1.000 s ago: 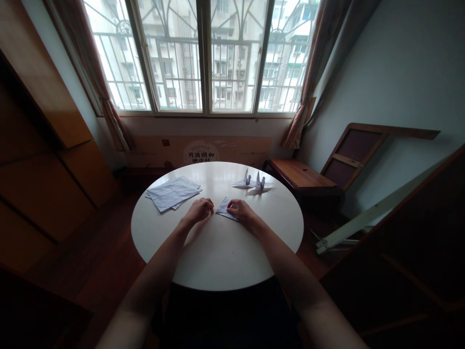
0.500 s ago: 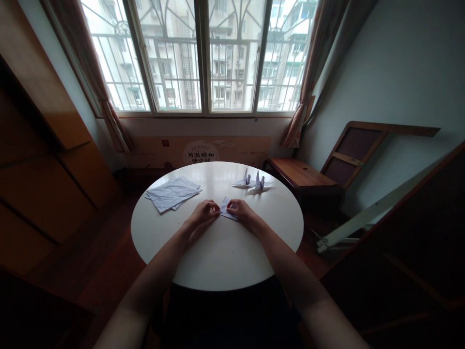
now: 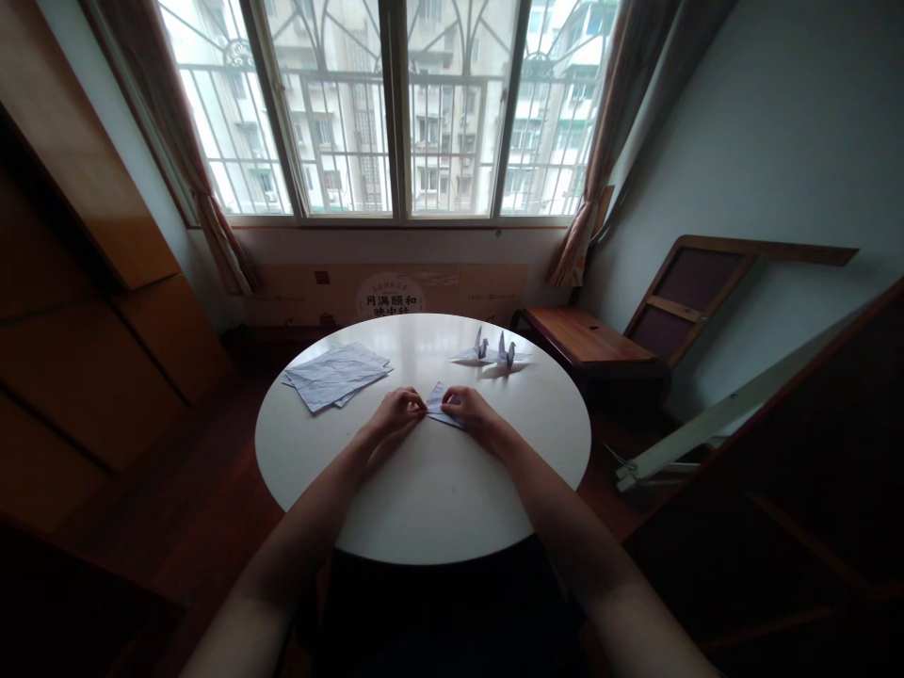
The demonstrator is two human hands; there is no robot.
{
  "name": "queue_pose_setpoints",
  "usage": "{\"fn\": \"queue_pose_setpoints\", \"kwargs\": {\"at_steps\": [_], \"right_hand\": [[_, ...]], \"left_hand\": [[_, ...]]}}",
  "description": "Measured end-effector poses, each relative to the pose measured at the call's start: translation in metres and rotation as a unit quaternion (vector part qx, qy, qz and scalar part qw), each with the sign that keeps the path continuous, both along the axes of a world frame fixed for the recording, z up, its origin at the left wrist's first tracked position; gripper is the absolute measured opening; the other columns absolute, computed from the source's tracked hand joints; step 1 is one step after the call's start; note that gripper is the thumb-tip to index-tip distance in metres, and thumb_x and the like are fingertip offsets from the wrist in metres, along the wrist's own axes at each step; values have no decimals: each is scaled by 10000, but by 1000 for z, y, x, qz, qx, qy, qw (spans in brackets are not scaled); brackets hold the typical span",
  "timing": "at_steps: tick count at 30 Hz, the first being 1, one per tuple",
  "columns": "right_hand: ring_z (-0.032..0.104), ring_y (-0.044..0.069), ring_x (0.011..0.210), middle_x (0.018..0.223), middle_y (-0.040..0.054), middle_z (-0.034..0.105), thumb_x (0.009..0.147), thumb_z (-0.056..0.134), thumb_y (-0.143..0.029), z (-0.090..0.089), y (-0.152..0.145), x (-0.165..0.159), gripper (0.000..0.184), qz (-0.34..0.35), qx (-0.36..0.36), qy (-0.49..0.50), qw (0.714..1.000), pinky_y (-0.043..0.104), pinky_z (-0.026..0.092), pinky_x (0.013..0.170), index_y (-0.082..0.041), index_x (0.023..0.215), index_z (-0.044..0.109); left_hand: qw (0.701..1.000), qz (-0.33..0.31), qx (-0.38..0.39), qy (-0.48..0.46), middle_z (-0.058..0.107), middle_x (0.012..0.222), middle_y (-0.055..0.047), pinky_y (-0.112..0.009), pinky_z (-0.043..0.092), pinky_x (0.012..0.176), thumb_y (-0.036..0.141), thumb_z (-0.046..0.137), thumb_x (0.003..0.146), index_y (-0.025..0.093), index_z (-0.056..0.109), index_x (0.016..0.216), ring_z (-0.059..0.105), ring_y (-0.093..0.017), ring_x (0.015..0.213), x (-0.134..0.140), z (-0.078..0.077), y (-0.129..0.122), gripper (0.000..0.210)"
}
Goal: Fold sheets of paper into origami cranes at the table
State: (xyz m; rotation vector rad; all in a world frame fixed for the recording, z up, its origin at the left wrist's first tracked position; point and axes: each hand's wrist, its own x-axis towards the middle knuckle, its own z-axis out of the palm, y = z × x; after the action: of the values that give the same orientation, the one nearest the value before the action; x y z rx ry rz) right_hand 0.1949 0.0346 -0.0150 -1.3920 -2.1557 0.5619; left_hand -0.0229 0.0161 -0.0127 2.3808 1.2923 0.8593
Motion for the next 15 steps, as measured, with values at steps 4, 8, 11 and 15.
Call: {"fn": "queue_pose_setpoints", "kwargs": {"at_steps": [4, 8, 11, 15], "right_hand": [[645, 168, 774, 841, 48, 715, 757, 701, -281, 0, 0, 1, 170, 4, 2, -1, 1000, 240, 456, 704, -178, 890, 728], [644, 166, 761, 838, 48, 715, 756, 700, -279, -1, 1, 1, 167, 5, 4, 3, 1000, 237, 456, 693, -177, 885, 725], [643, 165, 756, 832, 48, 714, 752, 699, -264, -1, 1, 1, 157, 6, 4, 1, 1000, 235, 455, 688, -175, 879, 725], [642, 163, 752, 822, 45, 712, 752, 698, -265, -1, 1, 1, 155, 8, 6, 1, 1000, 234, 455, 686, -174, 875, 727]], "left_hand": [[1000, -12, -2, -4, 671, 843, -33, -246, 458, 727, 256, 671, 780, 219, 764, 783, 596, -149, 755, -2, -3, 3, 100], [1000, -19, -10, -13, 668, 833, -31, -244, 461, 724, 248, 659, 780, 216, 765, 790, 597, -144, 745, -3, -4, 5, 111], [999, -19, -13, -23, 666, 829, -30, -244, 465, 725, 238, 657, 773, 212, 763, 787, 597, -143, 746, -3, -4, 5, 110], [999, -22, -22, -31, 670, 826, -34, -246, 476, 733, 236, 657, 764, 204, 762, 781, 602, -144, 752, -2, -5, 6, 111]]}}
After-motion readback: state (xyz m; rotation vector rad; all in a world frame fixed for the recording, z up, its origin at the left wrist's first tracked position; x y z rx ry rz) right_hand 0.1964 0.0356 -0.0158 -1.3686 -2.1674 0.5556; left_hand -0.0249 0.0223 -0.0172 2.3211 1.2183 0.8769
